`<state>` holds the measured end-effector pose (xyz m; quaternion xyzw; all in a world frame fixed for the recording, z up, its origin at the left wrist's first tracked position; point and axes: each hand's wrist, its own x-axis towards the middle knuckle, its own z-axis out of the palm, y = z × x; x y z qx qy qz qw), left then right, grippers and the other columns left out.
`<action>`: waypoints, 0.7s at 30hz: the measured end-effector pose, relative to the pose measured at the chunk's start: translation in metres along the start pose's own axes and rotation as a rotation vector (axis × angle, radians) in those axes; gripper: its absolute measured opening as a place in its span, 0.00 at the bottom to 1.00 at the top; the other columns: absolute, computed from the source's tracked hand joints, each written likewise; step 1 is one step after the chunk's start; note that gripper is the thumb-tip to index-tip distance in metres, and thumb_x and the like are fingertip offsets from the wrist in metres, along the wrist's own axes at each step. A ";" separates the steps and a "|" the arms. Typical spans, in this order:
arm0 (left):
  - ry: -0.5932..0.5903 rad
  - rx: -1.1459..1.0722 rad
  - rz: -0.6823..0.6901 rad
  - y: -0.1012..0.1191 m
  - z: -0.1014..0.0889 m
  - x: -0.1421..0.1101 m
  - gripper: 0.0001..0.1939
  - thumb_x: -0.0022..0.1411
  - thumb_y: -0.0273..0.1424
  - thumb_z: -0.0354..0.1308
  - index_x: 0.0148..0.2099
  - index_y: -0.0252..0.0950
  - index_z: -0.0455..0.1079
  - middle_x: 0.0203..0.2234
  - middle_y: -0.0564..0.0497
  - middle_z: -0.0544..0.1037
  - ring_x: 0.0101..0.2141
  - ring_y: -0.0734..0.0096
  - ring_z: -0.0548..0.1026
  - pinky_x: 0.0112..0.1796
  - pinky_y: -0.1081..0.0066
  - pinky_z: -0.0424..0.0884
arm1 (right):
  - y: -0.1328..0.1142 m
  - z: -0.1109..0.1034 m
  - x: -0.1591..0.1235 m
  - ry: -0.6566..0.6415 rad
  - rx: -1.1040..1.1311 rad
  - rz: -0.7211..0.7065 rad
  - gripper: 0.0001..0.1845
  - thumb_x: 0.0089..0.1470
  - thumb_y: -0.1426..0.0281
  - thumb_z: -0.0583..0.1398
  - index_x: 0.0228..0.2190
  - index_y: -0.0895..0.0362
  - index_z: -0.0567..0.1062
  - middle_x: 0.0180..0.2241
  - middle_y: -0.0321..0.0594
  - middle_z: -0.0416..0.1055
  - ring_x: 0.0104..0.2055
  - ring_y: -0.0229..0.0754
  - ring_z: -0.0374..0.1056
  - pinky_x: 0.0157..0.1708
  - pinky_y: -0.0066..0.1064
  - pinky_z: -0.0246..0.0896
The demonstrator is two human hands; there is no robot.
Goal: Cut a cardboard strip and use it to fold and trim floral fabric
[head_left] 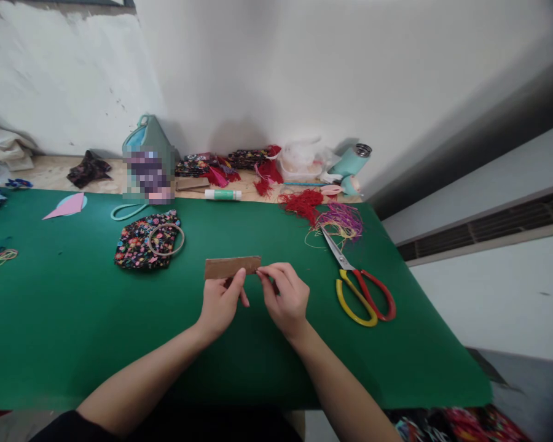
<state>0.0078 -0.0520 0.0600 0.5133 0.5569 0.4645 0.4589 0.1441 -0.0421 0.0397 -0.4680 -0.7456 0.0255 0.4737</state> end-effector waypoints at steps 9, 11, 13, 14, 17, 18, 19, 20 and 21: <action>0.048 0.062 0.063 -0.004 0.003 -0.007 0.16 0.62 0.36 0.50 0.27 0.34 0.73 0.10 0.56 0.68 0.14 0.76 0.68 0.23 0.77 0.66 | -0.004 0.011 -0.001 -0.029 -0.206 0.000 0.08 0.59 0.74 0.50 0.30 0.58 0.67 0.27 0.40 0.68 0.26 0.35 0.64 0.24 0.24 0.58; 0.044 0.098 0.086 -0.007 0.005 -0.008 0.15 0.62 0.35 0.50 0.31 0.33 0.74 0.10 0.56 0.68 0.15 0.76 0.69 0.22 0.77 0.66 | -0.004 0.014 -0.003 -0.020 -0.251 0.018 0.08 0.60 0.74 0.49 0.30 0.58 0.66 0.27 0.40 0.67 0.24 0.34 0.63 0.22 0.24 0.56; 0.040 0.115 0.085 -0.008 0.006 -0.008 0.15 0.62 0.35 0.50 0.31 0.33 0.73 0.11 0.56 0.68 0.15 0.76 0.69 0.21 0.77 0.65 | -0.004 0.016 -0.005 -0.014 -0.274 0.024 0.08 0.60 0.74 0.49 0.30 0.58 0.65 0.27 0.40 0.67 0.23 0.34 0.62 0.21 0.24 0.55; 0.040 0.116 0.080 -0.008 0.006 -0.009 0.15 0.62 0.35 0.49 0.30 0.33 0.73 0.11 0.56 0.68 0.15 0.76 0.68 0.21 0.78 0.65 | -0.003 0.016 -0.005 -0.012 -0.277 0.023 0.09 0.60 0.74 0.48 0.29 0.57 0.65 0.26 0.40 0.67 0.23 0.34 0.62 0.21 0.24 0.54; 0.036 0.107 0.071 -0.006 0.005 -0.008 0.14 0.62 0.35 0.49 0.30 0.33 0.72 0.11 0.57 0.68 0.14 0.77 0.68 0.20 0.78 0.64 | -0.003 0.017 -0.005 -0.019 -0.263 0.016 0.09 0.60 0.74 0.48 0.29 0.57 0.64 0.26 0.40 0.66 0.23 0.35 0.62 0.22 0.24 0.55; 0.041 0.105 0.071 -0.005 0.004 -0.007 0.14 0.62 0.35 0.50 0.30 0.34 0.72 0.11 0.57 0.68 0.14 0.77 0.68 0.20 0.78 0.64 | -0.003 0.016 -0.005 -0.025 -0.256 0.013 0.09 0.59 0.74 0.48 0.29 0.57 0.64 0.26 0.40 0.66 0.24 0.35 0.62 0.22 0.24 0.56; 0.053 0.104 0.071 -0.003 0.003 -0.005 0.14 0.62 0.35 0.50 0.29 0.34 0.72 0.11 0.56 0.68 0.14 0.77 0.68 0.21 0.78 0.64 | -0.004 0.016 -0.005 -0.033 -0.247 0.008 0.09 0.59 0.75 0.47 0.29 0.57 0.64 0.26 0.40 0.66 0.24 0.35 0.62 0.22 0.24 0.56; 0.072 0.106 0.070 -0.001 0.002 -0.004 0.16 0.62 0.35 0.50 0.26 0.34 0.71 0.11 0.56 0.69 0.15 0.77 0.68 0.22 0.78 0.65 | -0.005 0.015 -0.005 -0.045 -0.235 0.003 0.09 0.59 0.75 0.47 0.29 0.57 0.64 0.26 0.40 0.66 0.24 0.36 0.62 0.23 0.25 0.56; 0.094 0.106 0.067 0.000 0.000 -0.002 0.18 0.61 0.35 0.50 0.22 0.34 0.69 0.10 0.55 0.69 0.15 0.77 0.68 0.23 0.77 0.65 | -0.006 0.015 -0.005 -0.056 -0.217 -0.003 0.09 0.59 0.75 0.48 0.29 0.58 0.64 0.25 0.40 0.66 0.24 0.36 0.62 0.23 0.25 0.57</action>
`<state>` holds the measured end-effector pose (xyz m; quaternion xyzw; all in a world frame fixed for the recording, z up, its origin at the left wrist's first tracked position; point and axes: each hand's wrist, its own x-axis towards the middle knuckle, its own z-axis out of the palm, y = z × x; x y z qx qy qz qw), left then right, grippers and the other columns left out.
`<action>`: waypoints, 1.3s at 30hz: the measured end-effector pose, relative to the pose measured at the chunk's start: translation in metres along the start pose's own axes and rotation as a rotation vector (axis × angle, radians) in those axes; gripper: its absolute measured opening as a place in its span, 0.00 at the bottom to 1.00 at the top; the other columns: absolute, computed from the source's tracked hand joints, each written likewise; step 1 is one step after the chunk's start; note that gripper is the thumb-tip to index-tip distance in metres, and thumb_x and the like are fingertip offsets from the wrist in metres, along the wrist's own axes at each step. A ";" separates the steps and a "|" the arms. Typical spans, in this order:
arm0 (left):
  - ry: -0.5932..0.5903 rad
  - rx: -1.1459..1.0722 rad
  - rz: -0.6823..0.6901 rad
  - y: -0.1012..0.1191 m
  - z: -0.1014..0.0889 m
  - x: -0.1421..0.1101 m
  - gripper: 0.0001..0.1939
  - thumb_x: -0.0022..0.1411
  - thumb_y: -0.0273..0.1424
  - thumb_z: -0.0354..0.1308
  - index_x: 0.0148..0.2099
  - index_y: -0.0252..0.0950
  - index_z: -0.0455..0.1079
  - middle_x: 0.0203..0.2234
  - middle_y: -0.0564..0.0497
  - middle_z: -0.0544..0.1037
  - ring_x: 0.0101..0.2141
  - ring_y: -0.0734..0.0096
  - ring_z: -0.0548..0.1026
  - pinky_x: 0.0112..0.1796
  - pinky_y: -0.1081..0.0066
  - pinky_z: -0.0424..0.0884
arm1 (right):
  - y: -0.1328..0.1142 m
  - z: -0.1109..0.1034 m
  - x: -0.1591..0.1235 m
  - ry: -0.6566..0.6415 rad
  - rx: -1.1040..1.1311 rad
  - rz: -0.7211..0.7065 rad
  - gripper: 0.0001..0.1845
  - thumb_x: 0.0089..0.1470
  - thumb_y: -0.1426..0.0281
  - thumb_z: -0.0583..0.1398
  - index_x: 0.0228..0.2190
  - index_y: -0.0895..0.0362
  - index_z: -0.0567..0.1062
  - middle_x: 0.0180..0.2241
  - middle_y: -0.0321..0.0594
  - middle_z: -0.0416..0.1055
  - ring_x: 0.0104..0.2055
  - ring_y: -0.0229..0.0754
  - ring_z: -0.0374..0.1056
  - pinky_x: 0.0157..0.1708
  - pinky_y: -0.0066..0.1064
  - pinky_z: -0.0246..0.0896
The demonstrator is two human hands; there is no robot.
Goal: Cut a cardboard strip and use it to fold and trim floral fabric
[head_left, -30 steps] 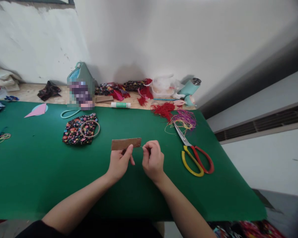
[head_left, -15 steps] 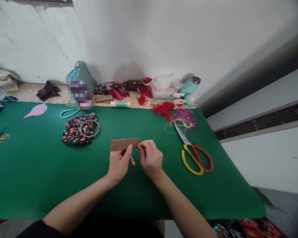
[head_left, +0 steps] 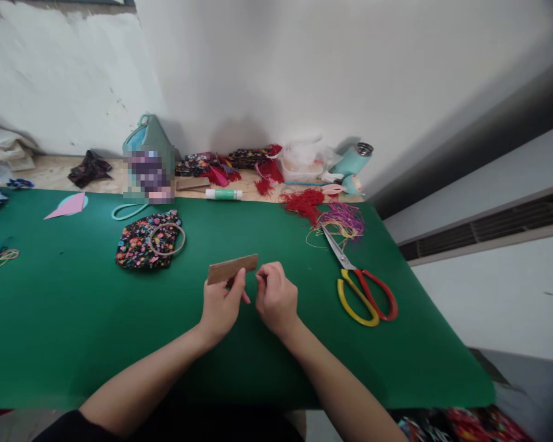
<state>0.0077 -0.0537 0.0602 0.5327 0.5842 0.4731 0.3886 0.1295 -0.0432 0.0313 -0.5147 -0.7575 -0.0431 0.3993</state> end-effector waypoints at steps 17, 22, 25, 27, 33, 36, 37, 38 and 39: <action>-0.021 -0.075 -0.056 0.008 0.002 -0.003 0.23 0.59 0.40 0.51 0.15 0.36 0.65 0.09 0.54 0.67 0.14 0.75 0.67 0.20 0.76 0.65 | 0.006 -0.012 0.001 0.103 0.189 -0.002 0.05 0.54 0.76 0.57 0.34 0.59 0.73 0.29 0.42 0.72 0.29 0.35 0.68 0.27 0.25 0.63; 0.005 -0.074 -0.057 0.007 0.004 -0.006 0.22 0.60 0.38 0.51 0.16 0.36 0.65 0.09 0.54 0.67 0.14 0.76 0.68 0.21 0.77 0.65 | 0.004 -0.010 0.002 0.122 0.050 -0.122 0.06 0.54 0.78 0.57 0.35 0.59 0.72 0.28 0.42 0.73 0.29 0.36 0.68 0.28 0.25 0.63; 0.014 -0.085 -0.066 0.004 0.005 -0.008 0.21 0.61 0.38 0.51 0.17 0.35 0.65 0.09 0.55 0.67 0.14 0.76 0.68 0.21 0.77 0.65 | 0.002 -0.007 0.002 0.114 -0.003 -0.127 0.05 0.55 0.79 0.56 0.34 0.60 0.70 0.28 0.42 0.72 0.28 0.36 0.68 0.27 0.25 0.61; 0.007 -0.088 -0.066 0.002 0.006 -0.009 0.21 0.61 0.38 0.51 0.19 0.35 0.66 0.10 0.55 0.67 0.15 0.76 0.68 0.23 0.76 0.65 | 0.001 -0.004 0.003 0.113 -0.064 -0.143 0.04 0.55 0.79 0.55 0.33 0.60 0.69 0.27 0.42 0.72 0.28 0.36 0.67 0.26 0.24 0.60; -0.007 -0.093 -0.061 0.001 0.007 -0.010 0.22 0.61 0.38 0.51 0.18 0.35 0.65 0.10 0.55 0.67 0.15 0.76 0.67 0.21 0.76 0.65 | 0.001 0.001 0.001 0.106 -0.184 -0.130 0.06 0.57 0.78 0.51 0.30 0.58 0.65 0.25 0.39 0.69 0.23 0.34 0.62 0.24 0.25 0.54; -0.015 -0.088 -0.045 0.005 0.005 -0.009 0.24 0.61 0.38 0.50 0.15 0.36 0.63 0.09 0.54 0.66 0.14 0.76 0.67 0.21 0.76 0.64 | 0.001 0.001 0.000 0.107 -0.157 -0.110 0.07 0.57 0.78 0.50 0.29 0.57 0.64 0.24 0.37 0.67 0.23 0.34 0.60 0.23 0.25 0.54; -0.019 -0.084 -0.040 0.006 0.005 -0.009 0.24 0.61 0.38 0.50 0.14 0.36 0.62 0.09 0.54 0.67 0.14 0.76 0.67 0.20 0.77 0.64 | 0.001 0.001 0.000 0.109 -0.147 -0.107 0.07 0.57 0.78 0.50 0.29 0.57 0.64 0.24 0.37 0.67 0.23 0.34 0.60 0.24 0.25 0.54; -0.024 -0.081 -0.036 0.007 0.005 -0.008 0.25 0.61 0.38 0.50 0.14 0.36 0.62 0.09 0.54 0.67 0.14 0.76 0.67 0.20 0.77 0.64 | 0.001 0.000 0.000 0.109 -0.138 -0.107 0.07 0.57 0.78 0.50 0.29 0.57 0.63 0.23 0.37 0.66 0.23 0.35 0.60 0.24 0.25 0.54; -0.028 -0.078 -0.033 0.007 0.004 -0.008 0.25 0.61 0.38 0.50 0.13 0.36 0.62 0.09 0.54 0.67 0.14 0.76 0.67 0.20 0.77 0.64 | 0.001 0.000 0.000 0.109 -0.130 -0.111 0.07 0.57 0.78 0.50 0.29 0.56 0.63 0.23 0.37 0.66 0.24 0.35 0.61 0.24 0.25 0.54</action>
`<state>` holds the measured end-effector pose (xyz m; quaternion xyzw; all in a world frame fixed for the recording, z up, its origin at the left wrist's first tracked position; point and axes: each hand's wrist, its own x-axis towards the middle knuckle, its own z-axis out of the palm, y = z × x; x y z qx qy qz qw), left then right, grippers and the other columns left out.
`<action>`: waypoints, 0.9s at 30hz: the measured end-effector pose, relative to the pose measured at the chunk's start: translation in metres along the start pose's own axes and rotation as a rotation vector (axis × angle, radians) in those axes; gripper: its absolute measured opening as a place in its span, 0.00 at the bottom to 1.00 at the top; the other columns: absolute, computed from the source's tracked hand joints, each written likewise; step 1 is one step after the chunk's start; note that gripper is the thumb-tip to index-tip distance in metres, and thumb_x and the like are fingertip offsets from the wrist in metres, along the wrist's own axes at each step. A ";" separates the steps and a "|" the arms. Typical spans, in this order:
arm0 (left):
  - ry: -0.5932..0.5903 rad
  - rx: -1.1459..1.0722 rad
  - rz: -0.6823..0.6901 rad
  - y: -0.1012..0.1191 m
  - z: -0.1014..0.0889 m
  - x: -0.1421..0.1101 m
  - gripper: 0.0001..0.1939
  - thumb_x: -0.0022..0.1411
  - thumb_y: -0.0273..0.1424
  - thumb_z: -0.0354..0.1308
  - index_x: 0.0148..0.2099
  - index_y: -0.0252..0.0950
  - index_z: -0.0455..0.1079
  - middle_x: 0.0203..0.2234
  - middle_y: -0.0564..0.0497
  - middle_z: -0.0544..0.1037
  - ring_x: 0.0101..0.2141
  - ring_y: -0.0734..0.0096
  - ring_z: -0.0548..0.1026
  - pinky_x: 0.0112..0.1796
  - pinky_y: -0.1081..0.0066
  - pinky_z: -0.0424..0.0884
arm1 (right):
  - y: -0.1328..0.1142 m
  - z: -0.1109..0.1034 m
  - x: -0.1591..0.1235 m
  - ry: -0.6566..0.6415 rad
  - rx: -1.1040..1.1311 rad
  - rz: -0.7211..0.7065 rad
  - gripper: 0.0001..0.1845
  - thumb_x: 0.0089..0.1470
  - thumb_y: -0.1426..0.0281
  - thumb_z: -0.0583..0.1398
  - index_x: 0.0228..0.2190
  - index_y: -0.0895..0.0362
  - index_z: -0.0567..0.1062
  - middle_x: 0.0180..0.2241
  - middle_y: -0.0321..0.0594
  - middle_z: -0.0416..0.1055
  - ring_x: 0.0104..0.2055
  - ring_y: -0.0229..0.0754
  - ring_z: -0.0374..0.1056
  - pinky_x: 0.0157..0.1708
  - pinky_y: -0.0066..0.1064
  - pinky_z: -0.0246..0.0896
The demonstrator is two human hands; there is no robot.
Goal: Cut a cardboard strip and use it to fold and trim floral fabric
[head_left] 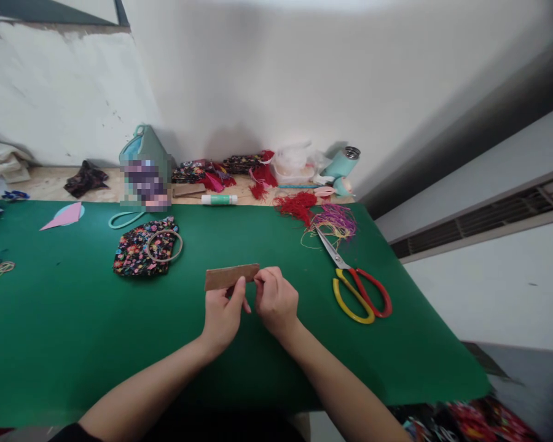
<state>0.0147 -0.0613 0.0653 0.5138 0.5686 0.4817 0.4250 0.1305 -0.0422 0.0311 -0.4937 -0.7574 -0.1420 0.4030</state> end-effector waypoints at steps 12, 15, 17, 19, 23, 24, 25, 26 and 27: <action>0.083 0.084 0.002 -0.001 -0.005 0.005 0.27 0.61 0.40 0.50 0.12 0.37 0.62 0.09 0.54 0.66 0.16 0.75 0.66 0.24 0.75 0.65 | 0.000 -0.003 0.000 -0.023 0.089 -0.031 0.07 0.56 0.78 0.49 0.29 0.57 0.64 0.23 0.38 0.66 0.25 0.36 0.62 0.24 0.26 0.56; 0.107 0.110 -0.017 0.000 -0.010 0.010 0.28 0.62 0.41 0.50 0.11 0.37 0.62 0.09 0.54 0.66 0.16 0.75 0.66 0.25 0.75 0.64 | 0.000 -0.005 -0.001 -0.034 0.161 -0.027 0.05 0.56 0.77 0.52 0.31 0.58 0.67 0.25 0.40 0.70 0.27 0.36 0.65 0.26 0.25 0.59; 0.086 0.099 -0.022 0.001 -0.011 0.011 0.28 0.61 0.41 0.50 0.11 0.36 0.62 0.09 0.54 0.65 0.16 0.75 0.66 0.25 0.75 0.63 | 0.001 -0.007 -0.001 -0.012 0.198 -0.010 0.04 0.55 0.77 0.55 0.33 0.58 0.69 0.27 0.40 0.72 0.29 0.36 0.67 0.28 0.24 0.61; 0.061 0.075 -0.025 0.001 -0.010 0.010 0.28 0.60 0.42 0.51 0.11 0.36 0.62 0.08 0.54 0.65 0.15 0.76 0.66 0.24 0.75 0.63 | 0.003 -0.008 -0.002 0.019 0.224 0.015 0.05 0.54 0.76 0.56 0.34 0.58 0.70 0.27 0.41 0.72 0.29 0.36 0.68 0.28 0.25 0.62; 0.027 0.036 -0.031 0.002 -0.006 0.007 0.27 0.60 0.41 0.52 0.12 0.36 0.62 0.08 0.54 0.66 0.14 0.76 0.66 0.22 0.76 0.63 | 0.005 -0.010 -0.002 0.044 0.265 0.049 0.06 0.53 0.77 0.58 0.35 0.58 0.72 0.28 0.42 0.72 0.29 0.37 0.68 0.28 0.26 0.63; 0.023 0.032 -0.029 0.002 -0.005 0.006 0.26 0.60 0.41 0.52 0.12 0.36 0.62 0.08 0.54 0.66 0.14 0.76 0.66 0.22 0.76 0.64 | 0.006 -0.010 -0.001 0.036 0.277 0.059 0.06 0.53 0.77 0.58 0.35 0.59 0.72 0.28 0.42 0.72 0.30 0.37 0.68 0.28 0.26 0.63; 0.022 0.030 -0.026 0.002 -0.005 0.006 0.26 0.60 0.41 0.52 0.12 0.36 0.62 0.09 0.53 0.66 0.15 0.76 0.66 0.22 0.76 0.64 | 0.005 -0.011 -0.001 0.025 0.291 0.071 0.06 0.53 0.78 0.58 0.35 0.59 0.72 0.29 0.42 0.72 0.30 0.37 0.68 0.28 0.26 0.63; 0.021 0.031 -0.022 0.001 -0.005 0.005 0.26 0.60 0.40 0.52 0.12 0.36 0.62 0.09 0.53 0.67 0.15 0.76 0.67 0.23 0.76 0.64 | 0.005 -0.011 0.000 0.014 0.306 0.082 0.06 0.53 0.78 0.59 0.35 0.59 0.73 0.29 0.42 0.72 0.30 0.37 0.68 0.28 0.26 0.64; 0.019 0.033 -0.018 0.001 -0.004 0.005 0.26 0.60 0.39 0.51 0.12 0.36 0.62 0.09 0.53 0.67 0.15 0.76 0.67 0.23 0.76 0.65 | 0.005 -0.012 0.000 0.002 0.321 0.091 0.06 0.53 0.78 0.58 0.35 0.59 0.73 0.29 0.42 0.72 0.30 0.37 0.68 0.28 0.26 0.64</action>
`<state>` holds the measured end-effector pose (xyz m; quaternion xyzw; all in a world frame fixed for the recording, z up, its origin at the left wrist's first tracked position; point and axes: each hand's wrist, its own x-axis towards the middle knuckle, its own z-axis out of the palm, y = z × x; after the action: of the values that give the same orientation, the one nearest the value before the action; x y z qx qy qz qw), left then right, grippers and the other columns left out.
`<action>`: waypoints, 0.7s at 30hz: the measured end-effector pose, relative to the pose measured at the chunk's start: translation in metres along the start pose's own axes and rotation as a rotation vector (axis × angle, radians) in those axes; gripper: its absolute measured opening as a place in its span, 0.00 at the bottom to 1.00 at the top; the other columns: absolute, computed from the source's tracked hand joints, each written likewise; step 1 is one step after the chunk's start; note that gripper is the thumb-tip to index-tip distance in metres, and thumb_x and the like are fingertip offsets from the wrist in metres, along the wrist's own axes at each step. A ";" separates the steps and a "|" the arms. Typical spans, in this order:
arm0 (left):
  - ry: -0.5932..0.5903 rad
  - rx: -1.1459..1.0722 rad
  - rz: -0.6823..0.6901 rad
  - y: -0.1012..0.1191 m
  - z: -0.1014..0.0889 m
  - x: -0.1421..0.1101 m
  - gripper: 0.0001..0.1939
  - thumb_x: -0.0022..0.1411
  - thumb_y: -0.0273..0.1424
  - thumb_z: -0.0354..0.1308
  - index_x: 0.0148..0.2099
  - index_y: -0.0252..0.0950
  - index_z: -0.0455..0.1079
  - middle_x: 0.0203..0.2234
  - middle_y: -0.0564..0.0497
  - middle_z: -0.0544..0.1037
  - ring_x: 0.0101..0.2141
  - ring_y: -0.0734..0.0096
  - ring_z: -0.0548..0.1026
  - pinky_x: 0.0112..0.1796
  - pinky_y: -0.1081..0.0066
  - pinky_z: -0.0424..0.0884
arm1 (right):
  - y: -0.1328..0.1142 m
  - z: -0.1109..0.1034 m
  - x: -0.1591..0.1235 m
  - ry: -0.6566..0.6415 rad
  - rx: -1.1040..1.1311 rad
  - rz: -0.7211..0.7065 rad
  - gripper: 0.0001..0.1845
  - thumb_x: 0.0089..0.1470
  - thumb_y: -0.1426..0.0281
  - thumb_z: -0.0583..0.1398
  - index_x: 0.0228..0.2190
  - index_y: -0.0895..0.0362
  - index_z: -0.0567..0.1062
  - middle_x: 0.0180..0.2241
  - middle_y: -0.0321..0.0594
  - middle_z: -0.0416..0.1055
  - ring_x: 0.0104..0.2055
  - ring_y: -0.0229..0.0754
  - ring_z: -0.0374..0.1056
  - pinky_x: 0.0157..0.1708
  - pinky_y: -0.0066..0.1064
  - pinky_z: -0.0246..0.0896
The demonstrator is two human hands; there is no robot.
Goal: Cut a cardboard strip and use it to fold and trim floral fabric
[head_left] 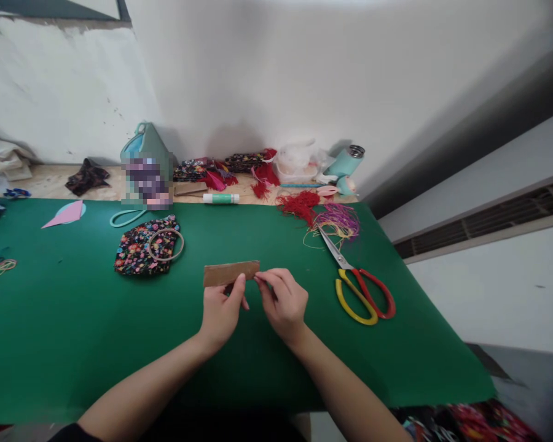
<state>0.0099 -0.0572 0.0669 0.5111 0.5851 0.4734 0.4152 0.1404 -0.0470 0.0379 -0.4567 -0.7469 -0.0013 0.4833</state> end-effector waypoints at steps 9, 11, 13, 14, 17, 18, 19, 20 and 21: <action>-0.052 0.035 0.032 -0.006 0.001 -0.003 0.20 0.61 0.36 0.50 0.19 0.35 0.67 0.10 0.55 0.66 0.14 0.77 0.67 0.20 0.77 0.63 | -0.001 0.005 0.003 -0.045 -0.115 -0.005 0.05 0.57 0.77 0.52 0.30 0.58 0.67 0.26 0.40 0.67 0.27 0.36 0.64 0.25 0.24 0.60; -0.061 0.026 0.036 -0.006 0.001 -0.003 0.19 0.61 0.36 0.50 0.21 0.34 0.69 0.10 0.55 0.67 0.14 0.77 0.67 0.20 0.77 0.62 | -0.001 0.006 0.002 -0.055 -0.143 0.004 0.06 0.58 0.76 0.50 0.30 0.57 0.65 0.25 0.39 0.66 0.25 0.36 0.63 0.24 0.24 0.58; -0.072 0.007 0.039 -0.005 0.001 -0.002 0.18 0.61 0.36 0.50 0.22 0.34 0.70 0.10 0.55 0.67 0.14 0.76 0.67 0.19 0.77 0.62 | -0.001 0.006 0.001 -0.064 -0.145 0.010 0.07 0.58 0.76 0.49 0.29 0.57 0.64 0.25 0.39 0.65 0.26 0.36 0.62 0.24 0.25 0.57; -0.078 0.000 0.039 -0.005 0.001 -0.001 0.19 0.61 0.36 0.50 0.22 0.34 0.69 0.10 0.55 0.67 0.14 0.76 0.67 0.20 0.77 0.63 | -0.001 0.006 0.001 -0.068 -0.140 0.010 0.07 0.58 0.76 0.49 0.29 0.57 0.63 0.25 0.38 0.64 0.26 0.36 0.62 0.25 0.25 0.57; -0.083 0.005 0.038 -0.004 0.001 0.000 0.23 0.61 0.37 0.49 0.16 0.35 0.65 0.09 0.54 0.67 0.14 0.77 0.67 0.21 0.77 0.63 | -0.002 0.004 0.001 -0.084 -0.108 0.029 0.06 0.57 0.77 0.49 0.30 0.56 0.62 0.25 0.37 0.62 0.26 0.36 0.60 0.25 0.25 0.56; -0.086 0.011 0.040 -0.004 0.000 0.001 0.25 0.61 0.38 0.49 0.14 0.35 0.63 0.09 0.54 0.67 0.14 0.77 0.66 0.21 0.77 0.63 | -0.003 0.004 0.001 -0.092 -0.093 0.048 0.06 0.57 0.77 0.49 0.30 0.56 0.62 0.26 0.37 0.62 0.26 0.36 0.60 0.25 0.25 0.56; -0.089 0.015 0.041 -0.004 0.000 0.001 0.26 0.61 0.38 0.49 0.13 0.35 0.62 0.09 0.53 0.67 0.14 0.77 0.67 0.21 0.76 0.63 | -0.003 0.003 0.000 -0.101 -0.077 0.068 0.06 0.57 0.77 0.49 0.30 0.56 0.61 0.26 0.37 0.61 0.26 0.36 0.59 0.24 0.25 0.55; -0.094 0.014 0.042 -0.004 0.000 0.001 0.26 0.61 0.39 0.49 0.12 0.35 0.62 0.09 0.53 0.67 0.14 0.77 0.67 0.21 0.76 0.63 | -0.004 0.003 0.000 -0.107 -0.060 0.087 0.06 0.57 0.77 0.49 0.30 0.55 0.61 0.26 0.36 0.61 0.26 0.35 0.59 0.24 0.25 0.55; -0.100 0.011 0.041 -0.004 -0.001 0.001 0.27 0.61 0.39 0.49 0.12 0.36 0.62 0.09 0.53 0.67 0.14 0.77 0.67 0.22 0.76 0.63 | -0.004 0.002 0.000 -0.112 -0.043 0.100 0.06 0.57 0.77 0.49 0.30 0.55 0.61 0.26 0.36 0.60 0.25 0.35 0.58 0.24 0.25 0.55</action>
<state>0.0084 -0.0561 0.0631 0.5484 0.5554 0.4525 0.4314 0.1357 -0.0482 0.0385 -0.5031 -0.7487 0.0327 0.4303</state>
